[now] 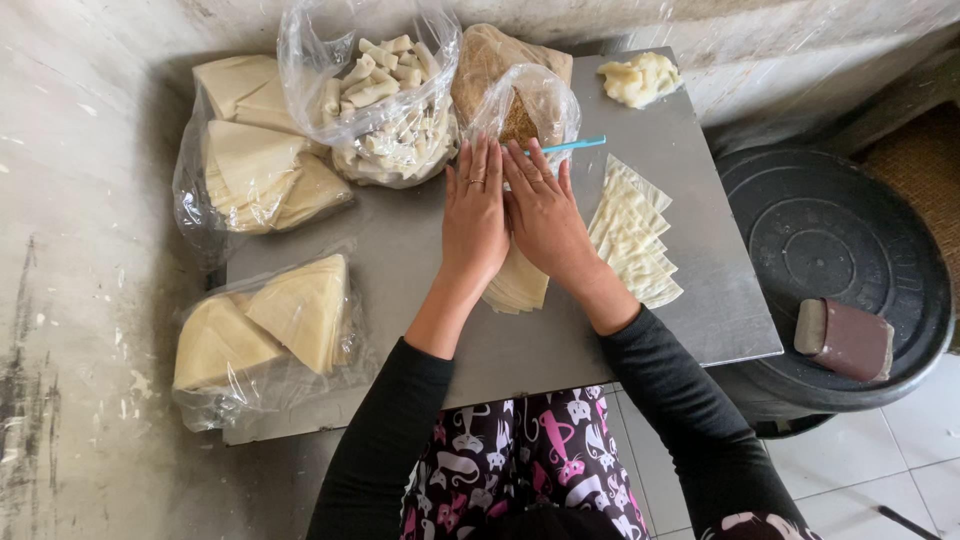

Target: The person places a granular filling onto triangular dough sheets using a small blue spoon, then folds and seals each sheet into a triangular packet. The finished packets are stacked on the table. The person repeats this process for multiple units.

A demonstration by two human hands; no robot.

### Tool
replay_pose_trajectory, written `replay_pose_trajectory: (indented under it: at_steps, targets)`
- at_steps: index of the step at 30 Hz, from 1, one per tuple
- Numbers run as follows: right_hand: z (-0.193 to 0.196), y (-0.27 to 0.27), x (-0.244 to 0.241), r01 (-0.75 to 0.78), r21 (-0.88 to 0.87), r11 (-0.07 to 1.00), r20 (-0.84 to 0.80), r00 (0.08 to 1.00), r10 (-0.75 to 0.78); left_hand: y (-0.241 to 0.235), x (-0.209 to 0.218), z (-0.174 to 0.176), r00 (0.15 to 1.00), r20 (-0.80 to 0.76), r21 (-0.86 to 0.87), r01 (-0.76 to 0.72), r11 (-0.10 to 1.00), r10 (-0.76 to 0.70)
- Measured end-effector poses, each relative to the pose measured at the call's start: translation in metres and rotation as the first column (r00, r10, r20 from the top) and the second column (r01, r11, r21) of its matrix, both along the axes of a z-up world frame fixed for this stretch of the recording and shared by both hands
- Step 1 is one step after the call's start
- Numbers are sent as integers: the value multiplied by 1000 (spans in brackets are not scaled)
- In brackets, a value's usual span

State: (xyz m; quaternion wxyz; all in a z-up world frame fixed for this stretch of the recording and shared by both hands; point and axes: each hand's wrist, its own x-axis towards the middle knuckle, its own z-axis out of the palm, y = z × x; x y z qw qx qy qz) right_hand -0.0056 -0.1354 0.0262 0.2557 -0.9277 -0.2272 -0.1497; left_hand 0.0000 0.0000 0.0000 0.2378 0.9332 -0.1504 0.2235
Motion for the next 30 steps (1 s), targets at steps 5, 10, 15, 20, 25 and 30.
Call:
replay_pose_trajectory:
  at_steps: [5,10,15,20,25,30]
  targets:
    - [0,0,-1,-1,-5,1000,20,1000,1,-1,1,1,1000,2,5,-4,1000,4]
    - [1,0,-1,-2,-8,1000,17,1000,2,0,0,0,1000,-2,-1,-7,1000,7]
    - [1,0,0,1,-13,1000,11,1000,0,-1,1,0,1000,-1,12,-12,1000,12]
    - [1,0,0,-2,-14,1000,12,1000,2,-1,0,0,1000,-5,17,-18,1000,18]
    - [1,0,-1,-2,-16,1000,12,1000,2,-1,0,1,1000,-6,24,-17,1000,18]
    - [2,-1,-1,-3,-27,1000,13,1000,3,-2,0,2,1000,-4,11,-13,1000,13]
